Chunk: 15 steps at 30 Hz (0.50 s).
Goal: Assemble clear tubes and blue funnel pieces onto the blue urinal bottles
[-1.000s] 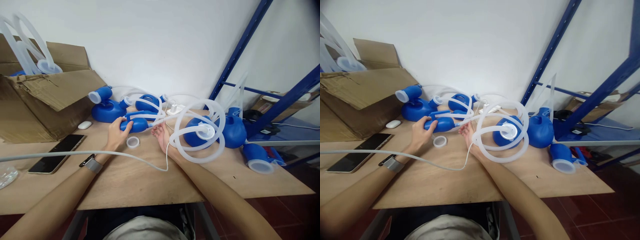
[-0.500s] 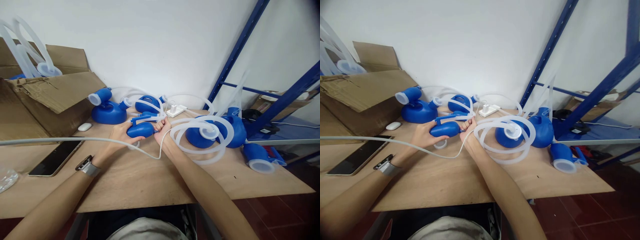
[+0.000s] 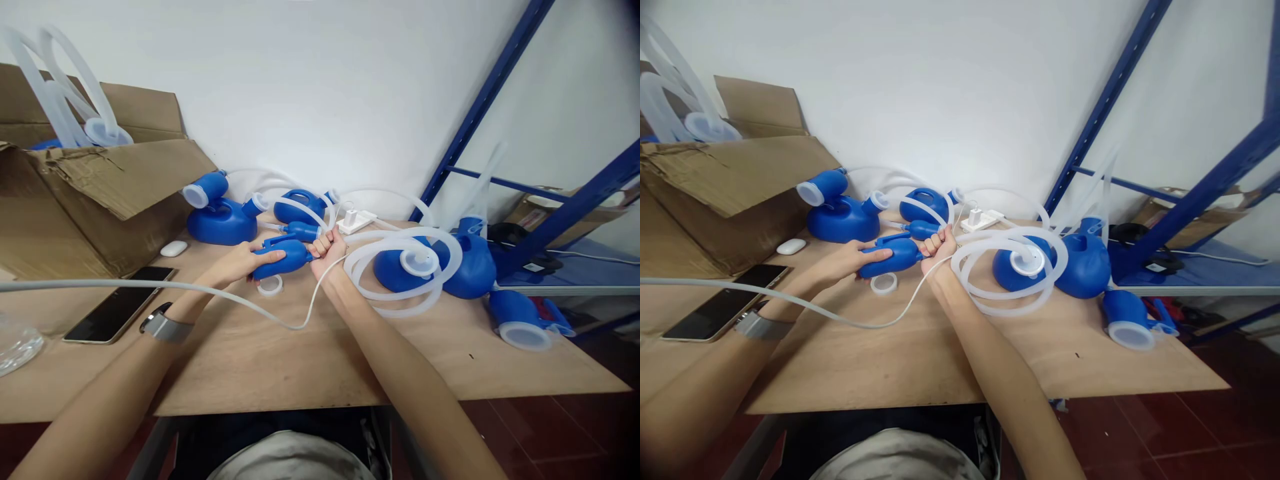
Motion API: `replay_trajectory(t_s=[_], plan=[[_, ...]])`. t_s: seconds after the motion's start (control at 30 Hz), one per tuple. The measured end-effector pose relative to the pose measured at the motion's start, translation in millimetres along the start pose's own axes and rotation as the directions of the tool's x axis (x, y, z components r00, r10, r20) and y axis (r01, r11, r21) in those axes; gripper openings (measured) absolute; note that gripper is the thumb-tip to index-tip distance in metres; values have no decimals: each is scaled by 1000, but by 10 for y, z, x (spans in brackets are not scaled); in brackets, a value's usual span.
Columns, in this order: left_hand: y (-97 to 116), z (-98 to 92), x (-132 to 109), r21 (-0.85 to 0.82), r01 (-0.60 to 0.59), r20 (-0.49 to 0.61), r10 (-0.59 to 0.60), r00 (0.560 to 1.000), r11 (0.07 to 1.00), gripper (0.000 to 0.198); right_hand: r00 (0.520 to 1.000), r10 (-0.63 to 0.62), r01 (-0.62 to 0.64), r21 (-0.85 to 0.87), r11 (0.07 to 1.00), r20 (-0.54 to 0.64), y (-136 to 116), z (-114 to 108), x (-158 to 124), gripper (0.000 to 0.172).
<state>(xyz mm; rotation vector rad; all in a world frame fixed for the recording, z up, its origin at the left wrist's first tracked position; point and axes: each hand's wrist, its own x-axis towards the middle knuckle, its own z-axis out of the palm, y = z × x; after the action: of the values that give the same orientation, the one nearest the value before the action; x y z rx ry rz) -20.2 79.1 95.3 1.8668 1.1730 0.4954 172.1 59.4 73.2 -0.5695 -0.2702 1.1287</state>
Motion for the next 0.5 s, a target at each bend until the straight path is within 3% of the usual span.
replay_trajectory(t_s=[0.07, 0.1, 0.2, 0.27, 0.4, 0.47, 0.5], plan=[[2, 1, -10, 272, -114, -152, 160, 975, 956, 62, 1000, -15, 15, -13, 1000, -21, 0, -16, 26, 57], [-15, -2, -12, 386, -180, -196, 272, 942, 905, 62, 999, -18, 18, -13, 1000, -33, 4, -21, 33, 57], [-141, -28, 1, 635, -383, -175, 608, 775, 671, 63, 997, -15, 14, -19, 1000, -72, 32, -21, 33, 56], [-253, -57, 20, 751, -431, -115, 742, 660, 500, 61, 995, -7, 5, -20, 1000, -95, 53, -10, 25, 54], [-408, -86, 58, 851, -469, 9, 888, 459, 234, 51, 993, 12, -13, -11, 1000, -113, 55, 3, 25, 52], [-426, -68, 68, 856, -479, 31, 905, 425, 196, 49, 993, 18, -19, -10, 1000, -115, 45, -11, 39, 51], [-421, -50, 69, 856, -472, 18, 899, 437, 212, 51, 993, 18, -19, -12, 1000, -117, 42, -23, 48, 51]])
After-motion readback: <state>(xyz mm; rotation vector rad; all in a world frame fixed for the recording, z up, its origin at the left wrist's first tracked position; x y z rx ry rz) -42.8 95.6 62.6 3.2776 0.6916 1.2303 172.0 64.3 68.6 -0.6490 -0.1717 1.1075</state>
